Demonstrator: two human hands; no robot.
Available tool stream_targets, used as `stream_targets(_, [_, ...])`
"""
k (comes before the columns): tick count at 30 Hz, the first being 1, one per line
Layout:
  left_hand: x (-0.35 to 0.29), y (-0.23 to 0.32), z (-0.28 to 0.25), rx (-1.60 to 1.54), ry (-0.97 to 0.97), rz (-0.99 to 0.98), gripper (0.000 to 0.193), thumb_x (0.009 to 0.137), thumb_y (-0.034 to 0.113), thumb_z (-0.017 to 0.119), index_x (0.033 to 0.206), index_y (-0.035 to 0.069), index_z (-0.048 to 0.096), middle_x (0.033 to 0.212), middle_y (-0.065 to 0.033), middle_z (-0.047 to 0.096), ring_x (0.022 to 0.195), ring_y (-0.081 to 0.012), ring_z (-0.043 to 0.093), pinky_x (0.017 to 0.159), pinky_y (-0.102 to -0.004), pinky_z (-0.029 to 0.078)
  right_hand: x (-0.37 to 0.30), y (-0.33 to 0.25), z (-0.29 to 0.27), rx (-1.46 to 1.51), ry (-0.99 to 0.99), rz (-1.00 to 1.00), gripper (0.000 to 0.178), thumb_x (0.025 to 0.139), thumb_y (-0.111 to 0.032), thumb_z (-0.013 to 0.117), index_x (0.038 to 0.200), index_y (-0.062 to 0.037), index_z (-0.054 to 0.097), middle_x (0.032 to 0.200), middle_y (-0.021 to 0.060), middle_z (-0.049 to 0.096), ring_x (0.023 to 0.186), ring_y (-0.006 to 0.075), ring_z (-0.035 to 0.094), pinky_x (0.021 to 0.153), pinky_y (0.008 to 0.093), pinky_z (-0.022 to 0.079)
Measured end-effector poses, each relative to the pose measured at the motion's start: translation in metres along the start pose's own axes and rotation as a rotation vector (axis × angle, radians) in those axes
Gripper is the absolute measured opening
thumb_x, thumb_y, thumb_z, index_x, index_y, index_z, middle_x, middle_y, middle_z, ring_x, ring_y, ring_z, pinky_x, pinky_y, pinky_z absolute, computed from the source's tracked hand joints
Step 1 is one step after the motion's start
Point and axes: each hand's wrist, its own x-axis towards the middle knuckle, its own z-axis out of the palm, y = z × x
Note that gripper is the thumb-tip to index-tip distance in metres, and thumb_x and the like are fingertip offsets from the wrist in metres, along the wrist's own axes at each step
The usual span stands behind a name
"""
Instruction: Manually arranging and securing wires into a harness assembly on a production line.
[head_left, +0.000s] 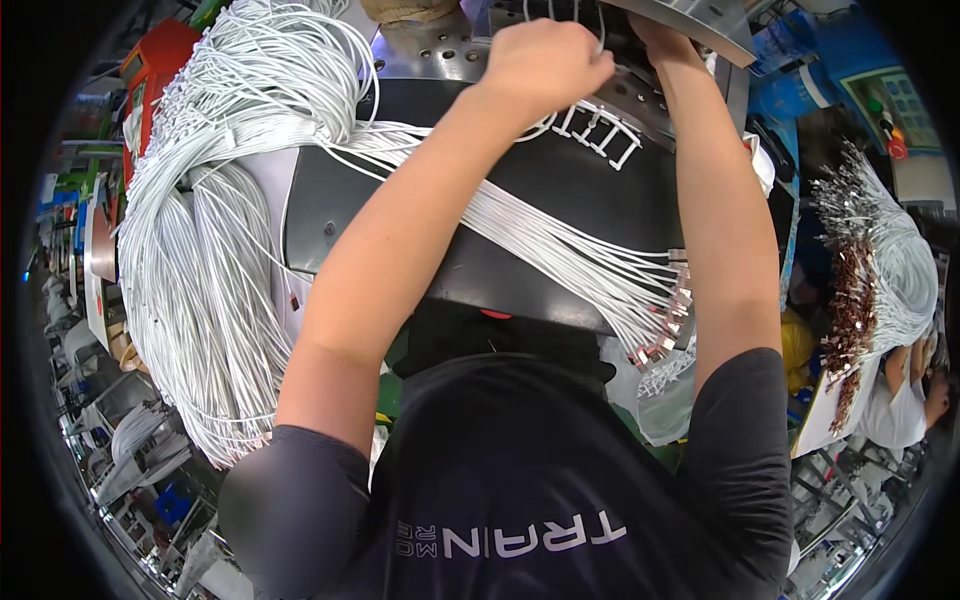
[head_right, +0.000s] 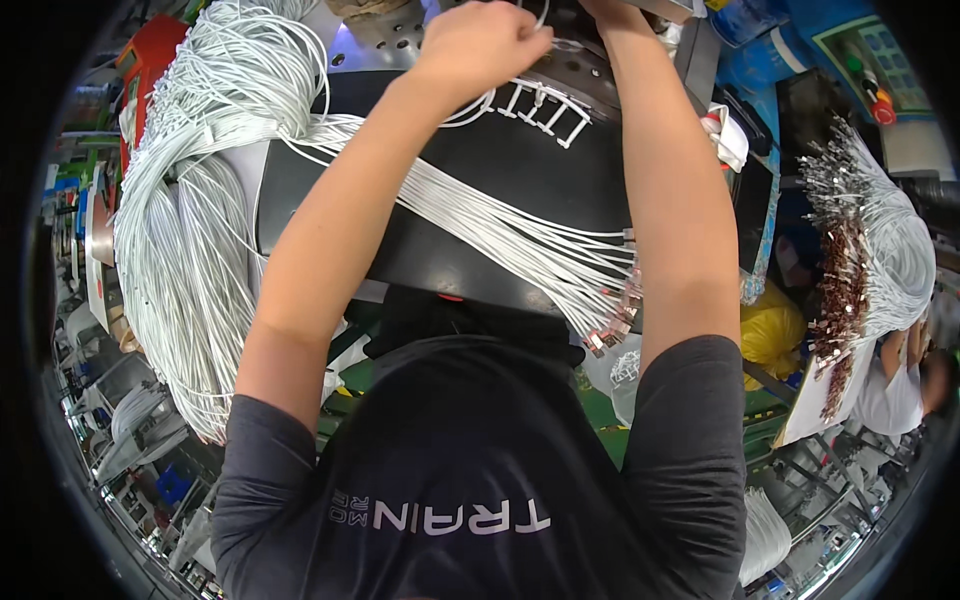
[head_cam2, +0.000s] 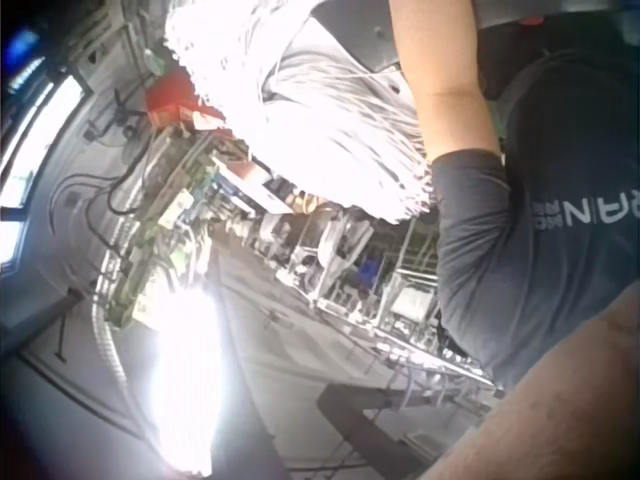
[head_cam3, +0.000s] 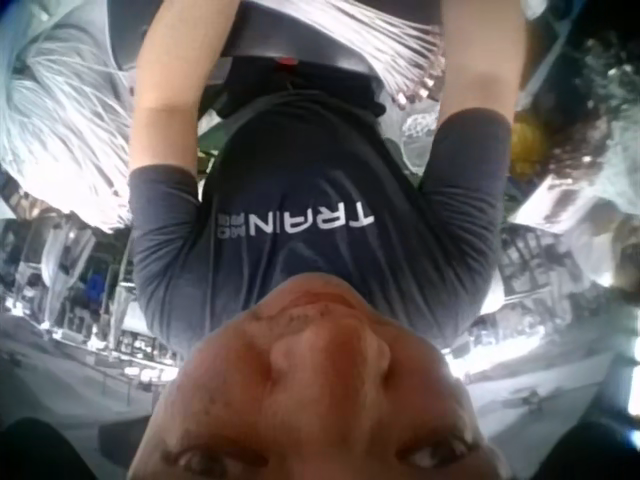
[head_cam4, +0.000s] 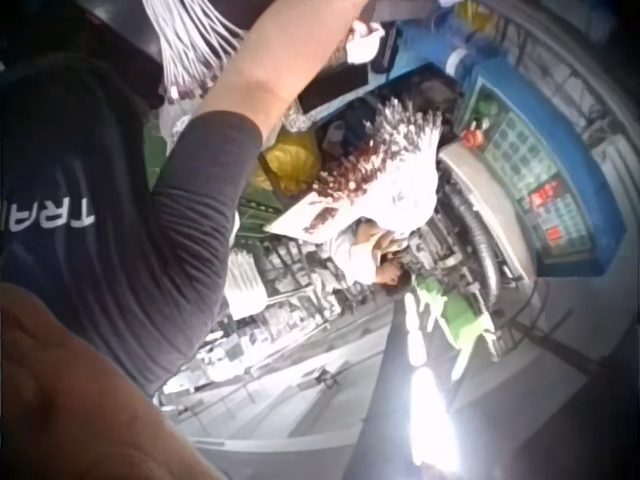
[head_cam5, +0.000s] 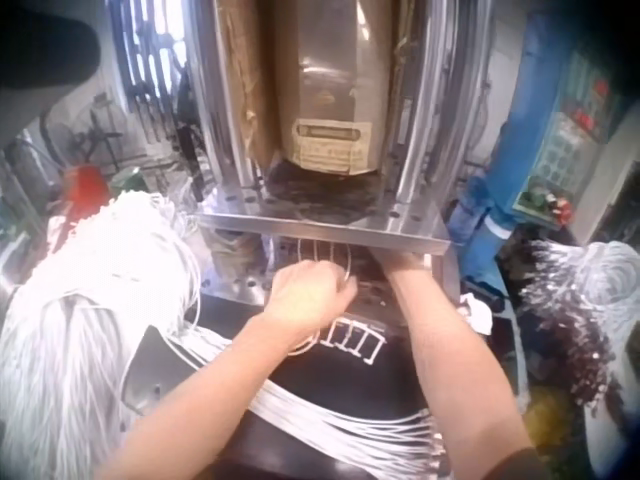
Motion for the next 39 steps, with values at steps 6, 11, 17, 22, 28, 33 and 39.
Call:
stream_targets(6, [0.010,-0.023,-0.004,-0.217,0.048,-0.029,0.044,0.096,0.020,0.050,0.136,0.004,0.057,0.119,-0.0300,0.066,0.106,-0.0517,0.063,0.096,-0.0549,0.049,-0.005,-0.051,-0.028,-0.117,-0.087,-0.009,0.036,0.101,-0.032,0.054,0.116,-0.0027,0.068,0.117,0.0233,0.068,0.111,0.0334,0.063,0.096,0.0413,0.048])
stream_targets(11, [-0.004,-0.038,0.006,-0.081,0.058,-0.181,0.044,0.094,0.019,0.053,0.133,0.001,0.059,0.132,-0.0258,0.061,0.121,-0.0473,0.057,0.108,-0.0532,0.041,-0.068,-0.132,-0.060,-0.229,-0.150,-0.324,0.048,0.100,-0.036,0.055,0.133,-0.0013,0.061,0.136,0.0221,0.061,0.130,0.0344,0.054,0.114,0.0447,0.036])
stream_targets(17, [0.011,-0.059,0.048,0.292,0.560,0.196,0.045,0.090,0.019,0.056,0.131,0.001,0.061,0.138,-0.0188,0.059,0.133,-0.0360,0.052,0.116,-0.0543,0.033,-0.065,-0.115,-0.034,-0.221,-0.011,-0.297,0.048,0.098,-0.038,0.057,0.131,-0.0039,0.063,0.132,0.0188,0.063,0.126,0.0329,0.057,0.111,0.0465,0.039])
stream_targets(22, [0.008,-0.051,0.045,0.267,0.502,0.080,0.044,0.091,0.018,0.055,0.132,0.003,0.061,0.137,-0.0178,0.060,0.134,-0.0324,0.052,0.116,-0.0560,0.032,-0.080,-0.124,-0.029,-0.552,0.035,-0.174,0.038,0.098,-0.031,0.059,0.121,-0.0022,0.068,0.110,0.0211,0.070,0.105,0.0374,0.065,0.094,0.0418,0.050])
stream_targets(28, [-0.001,-0.054,0.036,0.114,0.439,0.128,0.037,0.093,0.016,0.054,0.125,0.002,0.065,0.134,-0.0225,0.059,0.131,-0.0364,0.052,0.110,-0.0516,0.040,-0.082,-0.069,-0.021,-0.362,0.018,-0.176,0.040,0.099,-0.032,0.059,0.128,-0.0050,0.066,0.110,0.0197,0.072,0.103,0.0352,0.067,0.095,0.0416,0.051])
stream_targets(33, [-0.160,-0.030,-0.023,-0.909,0.010,-0.017,0.038,0.103,0.017,0.057,0.136,-0.003,0.056,0.134,-0.0165,0.063,0.120,-0.0257,0.064,0.098,-0.0371,0.051,-0.183,-0.114,-0.135,0.258,0.071,0.448,0.027,0.103,-0.020,0.058,0.120,-0.0045,0.071,0.105,0.0085,0.073,0.092,0.0194,0.069,0.082,0.0297,0.054])
stream_targets(39, [-0.366,-0.068,0.028,-1.984,-0.382,-0.565,0.054,0.105,0.043,0.054,0.114,-0.009,0.063,0.092,-0.0185,0.073,0.078,-0.0270,0.072,0.068,-0.0332,0.057,-0.444,-0.068,-0.198,-0.041,0.248,0.508,0.030,0.104,-0.017,0.051,0.076,-0.0039,0.052,0.070,0.0020,0.047,0.065,0.0128,0.040,0.058,0.0317,0.033])
